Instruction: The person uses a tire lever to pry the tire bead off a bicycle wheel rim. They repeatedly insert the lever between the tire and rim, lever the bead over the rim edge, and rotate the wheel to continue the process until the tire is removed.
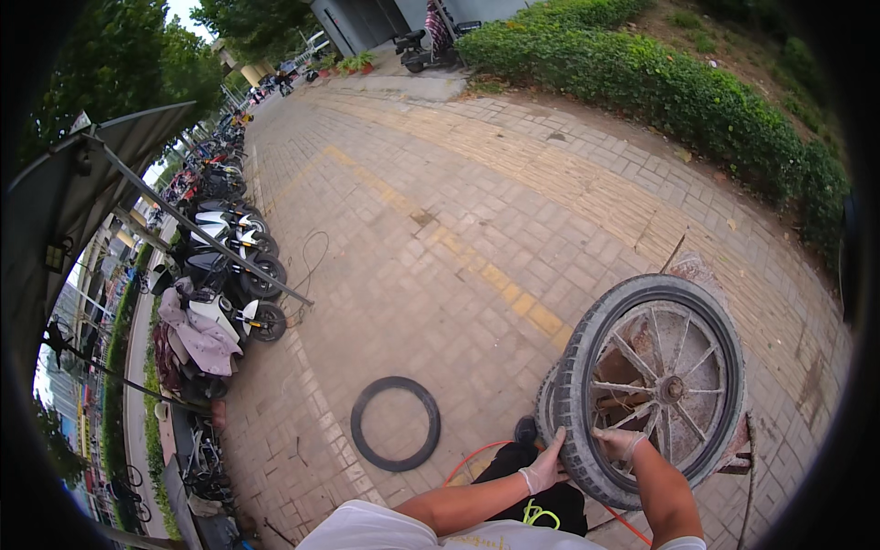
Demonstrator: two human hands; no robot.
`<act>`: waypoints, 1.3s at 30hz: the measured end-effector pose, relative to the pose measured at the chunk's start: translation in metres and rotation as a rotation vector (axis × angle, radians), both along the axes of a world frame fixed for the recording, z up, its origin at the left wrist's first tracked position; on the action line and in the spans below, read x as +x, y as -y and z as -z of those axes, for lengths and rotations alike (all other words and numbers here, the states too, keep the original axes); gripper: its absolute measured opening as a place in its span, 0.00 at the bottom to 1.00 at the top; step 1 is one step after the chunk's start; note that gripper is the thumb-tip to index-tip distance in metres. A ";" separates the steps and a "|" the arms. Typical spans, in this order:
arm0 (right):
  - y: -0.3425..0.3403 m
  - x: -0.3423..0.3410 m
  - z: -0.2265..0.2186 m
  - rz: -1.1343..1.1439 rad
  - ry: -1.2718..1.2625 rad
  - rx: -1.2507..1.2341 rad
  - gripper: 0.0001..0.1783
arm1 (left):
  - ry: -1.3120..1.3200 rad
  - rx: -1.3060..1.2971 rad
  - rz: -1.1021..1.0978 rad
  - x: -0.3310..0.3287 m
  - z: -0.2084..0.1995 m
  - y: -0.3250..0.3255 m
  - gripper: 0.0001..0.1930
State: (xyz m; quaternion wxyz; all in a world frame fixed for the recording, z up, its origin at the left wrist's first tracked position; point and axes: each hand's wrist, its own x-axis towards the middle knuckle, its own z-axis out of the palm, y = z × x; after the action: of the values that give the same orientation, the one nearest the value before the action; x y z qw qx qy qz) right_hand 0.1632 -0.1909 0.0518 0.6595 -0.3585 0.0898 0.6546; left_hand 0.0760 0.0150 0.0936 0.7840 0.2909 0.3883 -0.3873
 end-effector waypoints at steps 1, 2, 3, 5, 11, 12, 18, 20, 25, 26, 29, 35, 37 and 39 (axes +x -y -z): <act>0.001 0.002 0.002 -0.047 -0.043 -0.020 0.45 | -0.005 0.002 -0.003 0.000 0.000 0.001 0.53; 0.000 0.005 0.003 -0.105 -0.100 -0.115 0.44 | -0.004 0.011 -0.004 -0.001 0.000 0.002 0.53; -0.004 0.010 0.003 -0.035 -0.101 0.027 0.44 | -0.004 0.020 -0.004 -0.001 0.000 0.002 0.53; -0.017 0.021 0.001 0.085 -0.134 0.113 0.43 | 0.003 0.031 -0.006 -0.001 0.000 0.003 0.53; -0.043 0.024 -0.012 0.360 0.116 0.161 0.45 | 0.014 0.009 0.000 0.003 0.005 -0.005 0.55; -0.040 0.019 -0.012 0.360 0.118 0.171 0.45 | 0.035 -0.005 0.000 0.004 0.008 -0.007 0.58; -0.006 -0.001 0.006 0.054 -0.135 -0.018 0.43 | 0.040 -0.043 -0.009 0.010 0.028 -0.012 0.53; 0.000 -0.001 0.011 -0.072 -0.125 0.009 0.38 | 0.046 -0.064 -0.021 0.012 0.033 -0.013 0.49; -0.001 0.004 0.009 -0.148 -0.104 -0.096 0.37 | 0.030 -0.137 -0.028 0.022 0.021 -0.016 0.56; -0.003 0.004 0.008 -0.089 -0.089 -0.074 0.37 | 0.051 -0.090 -0.019 0.024 0.013 -0.017 0.55; -0.010 0.005 0.004 0.070 -0.044 0.030 0.38 | 0.073 0.016 0.021 0.032 -0.017 -0.019 0.55; -0.020 -0.003 -0.005 0.185 0.032 0.034 0.34 | 0.083 0.080 0.022 0.040 -0.043 -0.022 0.54; -0.023 -0.007 -0.013 0.229 0.083 0.016 0.31 | 0.071 0.076 0.011 0.034 -0.032 -0.024 0.54; -0.028 -0.007 -0.023 0.273 0.093 -0.050 0.29 | 0.096 -0.029 -0.028 0.017 -0.015 -0.022 0.56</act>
State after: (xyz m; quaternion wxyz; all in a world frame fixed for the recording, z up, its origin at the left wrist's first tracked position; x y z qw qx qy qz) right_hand 0.1561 -0.1632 0.0743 0.7366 -0.3893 0.1234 0.5391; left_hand 0.0931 0.0366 0.1087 0.8110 0.2925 0.3487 -0.3675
